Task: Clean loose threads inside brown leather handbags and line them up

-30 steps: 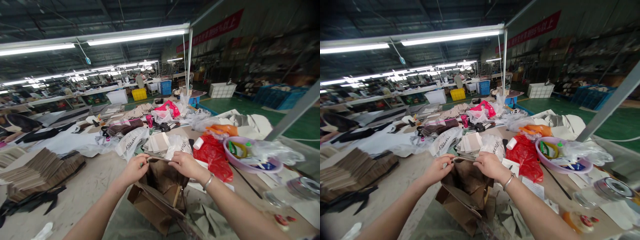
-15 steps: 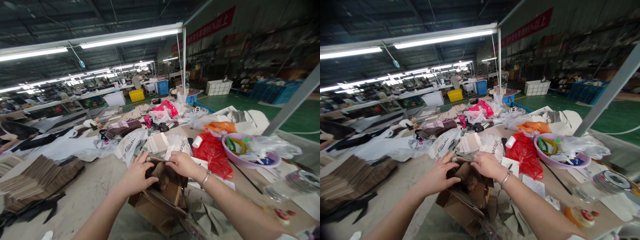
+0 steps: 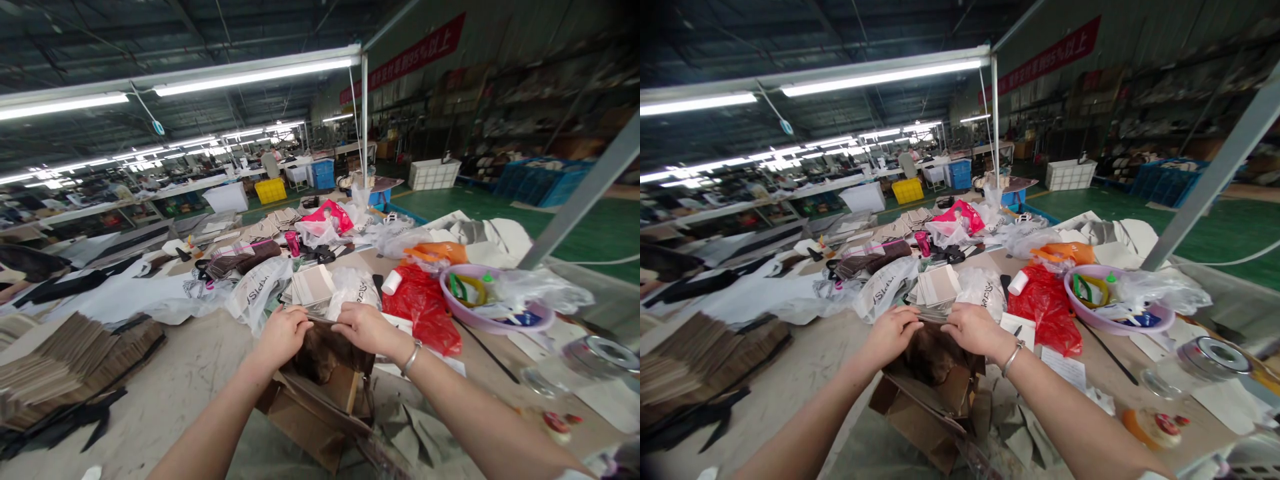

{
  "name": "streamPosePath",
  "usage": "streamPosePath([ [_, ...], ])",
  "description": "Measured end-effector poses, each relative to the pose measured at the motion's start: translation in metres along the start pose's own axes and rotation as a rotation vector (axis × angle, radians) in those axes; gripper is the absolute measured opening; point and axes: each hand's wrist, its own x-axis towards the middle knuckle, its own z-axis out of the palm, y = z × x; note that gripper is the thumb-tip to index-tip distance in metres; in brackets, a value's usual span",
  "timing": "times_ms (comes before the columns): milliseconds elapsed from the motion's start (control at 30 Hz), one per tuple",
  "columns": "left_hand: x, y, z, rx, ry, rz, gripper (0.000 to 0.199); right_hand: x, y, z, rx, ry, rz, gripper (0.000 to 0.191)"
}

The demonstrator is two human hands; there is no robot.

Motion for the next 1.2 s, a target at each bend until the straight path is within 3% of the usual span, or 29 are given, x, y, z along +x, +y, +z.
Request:
streamPosePath([
  [267, 0.001, -0.003, 0.004, 0.065, 0.006, 0.018, 0.018, 0.003, 0.003, 0.003, 0.019, 0.006, -0.034, 0.028],
  [700, 0.005, 0.006, 0.003, 0.106, -0.039, -0.130, 0.024, 0.004, 0.004, 0.006, -0.003, -0.012, -0.039, 0.035],
  [867, 0.004, 0.006, 0.004, 0.118, -0.029, -0.153, 0.024, 0.000, 0.003, -0.004, 0.031, -0.095, -0.005, 0.035],
  [1000, 0.005, 0.006, 0.005, 0.106, -0.012, -0.150, 0.023, 0.006, -0.004, -0.018, 0.047, -0.174, 0.047, 0.053],
  [1200, 0.003, 0.003, 0.004, 0.001, 0.040, -0.165, 0.018, 0.036, -0.024, -0.007, -0.179, -0.184, 0.050, 0.033],
])
